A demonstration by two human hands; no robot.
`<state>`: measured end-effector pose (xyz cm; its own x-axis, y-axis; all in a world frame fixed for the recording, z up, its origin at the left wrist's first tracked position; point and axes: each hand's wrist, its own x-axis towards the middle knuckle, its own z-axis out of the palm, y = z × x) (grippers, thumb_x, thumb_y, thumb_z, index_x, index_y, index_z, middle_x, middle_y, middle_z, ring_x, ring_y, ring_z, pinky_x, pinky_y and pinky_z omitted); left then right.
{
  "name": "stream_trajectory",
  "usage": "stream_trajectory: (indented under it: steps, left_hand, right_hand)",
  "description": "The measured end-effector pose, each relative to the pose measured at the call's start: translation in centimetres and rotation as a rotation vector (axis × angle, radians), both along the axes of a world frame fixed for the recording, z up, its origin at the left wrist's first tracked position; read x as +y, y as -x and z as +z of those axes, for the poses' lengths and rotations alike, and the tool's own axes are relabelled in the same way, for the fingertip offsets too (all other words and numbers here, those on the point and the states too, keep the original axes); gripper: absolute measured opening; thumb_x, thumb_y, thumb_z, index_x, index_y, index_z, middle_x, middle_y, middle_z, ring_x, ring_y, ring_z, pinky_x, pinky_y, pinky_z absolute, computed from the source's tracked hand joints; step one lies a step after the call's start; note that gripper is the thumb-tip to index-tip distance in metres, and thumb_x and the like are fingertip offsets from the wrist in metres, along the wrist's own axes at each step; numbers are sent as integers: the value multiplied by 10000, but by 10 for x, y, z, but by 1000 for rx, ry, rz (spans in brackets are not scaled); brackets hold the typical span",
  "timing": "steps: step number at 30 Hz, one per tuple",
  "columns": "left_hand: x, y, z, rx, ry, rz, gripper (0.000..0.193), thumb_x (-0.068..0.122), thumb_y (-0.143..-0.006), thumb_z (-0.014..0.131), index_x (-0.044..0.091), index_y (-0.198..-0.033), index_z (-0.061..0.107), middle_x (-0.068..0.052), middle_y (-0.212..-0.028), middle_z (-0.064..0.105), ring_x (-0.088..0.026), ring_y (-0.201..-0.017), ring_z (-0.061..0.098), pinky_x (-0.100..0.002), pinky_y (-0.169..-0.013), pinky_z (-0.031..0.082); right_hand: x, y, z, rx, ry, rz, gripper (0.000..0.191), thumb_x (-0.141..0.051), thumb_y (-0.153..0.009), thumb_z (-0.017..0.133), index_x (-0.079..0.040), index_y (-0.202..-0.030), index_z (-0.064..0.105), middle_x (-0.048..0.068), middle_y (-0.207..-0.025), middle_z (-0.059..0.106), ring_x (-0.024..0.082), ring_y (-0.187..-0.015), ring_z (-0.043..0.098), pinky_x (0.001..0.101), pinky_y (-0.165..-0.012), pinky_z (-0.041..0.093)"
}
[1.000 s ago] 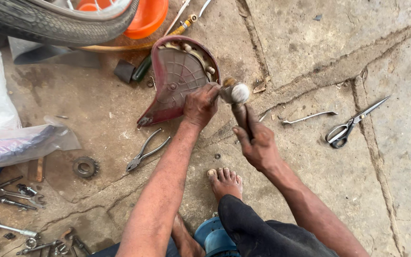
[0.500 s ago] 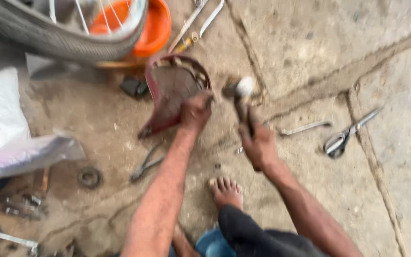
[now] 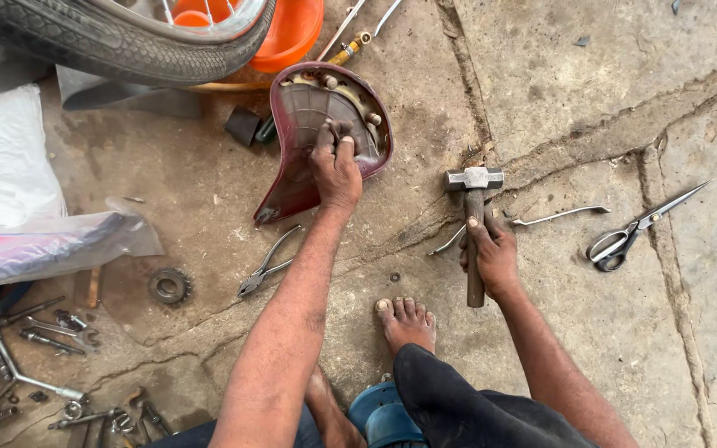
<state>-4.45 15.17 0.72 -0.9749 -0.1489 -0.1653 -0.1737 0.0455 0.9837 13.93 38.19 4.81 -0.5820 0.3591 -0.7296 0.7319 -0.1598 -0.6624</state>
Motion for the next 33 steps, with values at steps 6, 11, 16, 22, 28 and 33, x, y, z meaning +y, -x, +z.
stream_trajectory:
  steps: [6,11,16,22,28,33]
  left_hand:
    - [-5,-22,14,164,107,-87,177,220,-1024,503,91,-1055,620,-30,-822,646,-117,-626,635,-261,-452,552]
    - [-7,-85,36,260,528,-548,167,302,-1096,594,182,-1163,690,-34,-969,729,-130,-762,690,-322,-600,597]
    - [-28,-97,34,529,956,-488,323,294,-933,609,97,-1186,645,-153,-1222,630,-303,-1098,562,-570,-988,441]
    - [-53,-52,50,339,1040,-594,229,130,-941,548,145,-1075,733,-145,-1097,710,-340,-1084,677,-473,-969,535]
    - [-71,-30,201,226,554,-570,217,137,-895,696,66,-1085,774,-173,-1020,772,-320,-935,746,-415,-852,569]
    - [-105,-65,332,116,-94,-624,283,70,-957,673,-49,-1210,711,-100,-1085,767,-188,-974,704,-329,-901,563]
  right_hand:
    - [9,-6,-17,180,-900,575,439,-253,-988,757,44,-1297,659,232,-1121,687,275,-963,693,418,-813,585]
    - [0,10,6,29,-758,550,423,-209,-971,685,-39,-1356,647,201,-1231,662,275,-1072,678,400,-896,613]
    - [11,53,104,170,-628,614,384,-237,-979,721,-73,-1324,678,143,-1213,723,206,-1056,705,387,-908,593]
    - [26,72,335,385,-530,634,432,-210,-964,674,-55,-1366,654,140,-1188,751,206,-1011,735,366,-869,619]
    - [8,61,463,559,-881,795,441,-290,-1041,656,-30,-1396,620,183,-1266,704,280,-1127,689,422,-942,567]
    - [-27,39,407,1098,-915,53,354,-268,-1068,706,-20,-1318,664,174,-1212,748,280,-1104,739,410,-974,592]
